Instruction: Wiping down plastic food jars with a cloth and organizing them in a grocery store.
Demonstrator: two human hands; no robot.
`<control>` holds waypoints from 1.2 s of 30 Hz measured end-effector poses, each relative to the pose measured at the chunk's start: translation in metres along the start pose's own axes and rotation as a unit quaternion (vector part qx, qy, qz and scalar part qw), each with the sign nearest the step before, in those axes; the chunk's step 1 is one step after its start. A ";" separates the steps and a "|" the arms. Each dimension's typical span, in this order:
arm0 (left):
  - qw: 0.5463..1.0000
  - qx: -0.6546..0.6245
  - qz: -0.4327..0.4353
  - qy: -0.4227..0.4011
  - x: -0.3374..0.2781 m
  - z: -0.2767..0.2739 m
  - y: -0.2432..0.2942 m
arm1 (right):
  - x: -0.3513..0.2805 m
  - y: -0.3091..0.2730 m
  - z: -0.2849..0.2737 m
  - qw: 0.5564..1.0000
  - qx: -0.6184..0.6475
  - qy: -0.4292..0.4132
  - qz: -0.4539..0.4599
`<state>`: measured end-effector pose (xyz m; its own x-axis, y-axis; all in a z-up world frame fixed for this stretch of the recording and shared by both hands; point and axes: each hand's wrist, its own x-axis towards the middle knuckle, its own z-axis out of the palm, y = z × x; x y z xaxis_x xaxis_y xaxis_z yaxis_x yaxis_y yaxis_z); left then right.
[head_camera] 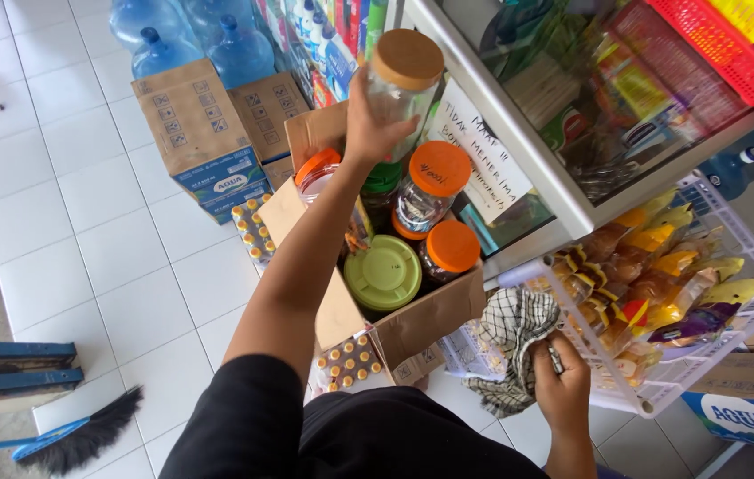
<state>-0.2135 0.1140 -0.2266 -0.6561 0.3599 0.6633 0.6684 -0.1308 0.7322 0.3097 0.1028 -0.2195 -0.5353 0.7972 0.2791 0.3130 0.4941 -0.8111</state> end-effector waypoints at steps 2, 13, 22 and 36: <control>0.983 -0.174 -0.039 -0.040 -0.009 -0.036 0.081 | 0.001 0.033 -0.010 0.999 0.025 -0.001 0.029; 0.944 0.068 -0.036 -0.321 -0.180 -0.137 0.233 | 0.071 -0.105 0.079 0.920 0.248 -0.268 0.142; 0.964 0.226 -0.028 -0.134 -0.208 -0.201 0.189 | 0.040 -0.160 0.134 0.839 -0.003 -0.207 -0.503; 0.897 -0.290 -0.304 -0.134 -0.200 -0.188 0.227 | 0.067 -0.145 0.154 0.932 0.245 -0.123 -0.236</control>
<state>0.0036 -0.1619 -0.1639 -0.6772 0.7275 0.1103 -0.1306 -0.2663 0.9550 0.1075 0.0311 -0.1630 -0.7047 0.3976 0.5876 -0.3667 0.5049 -0.7814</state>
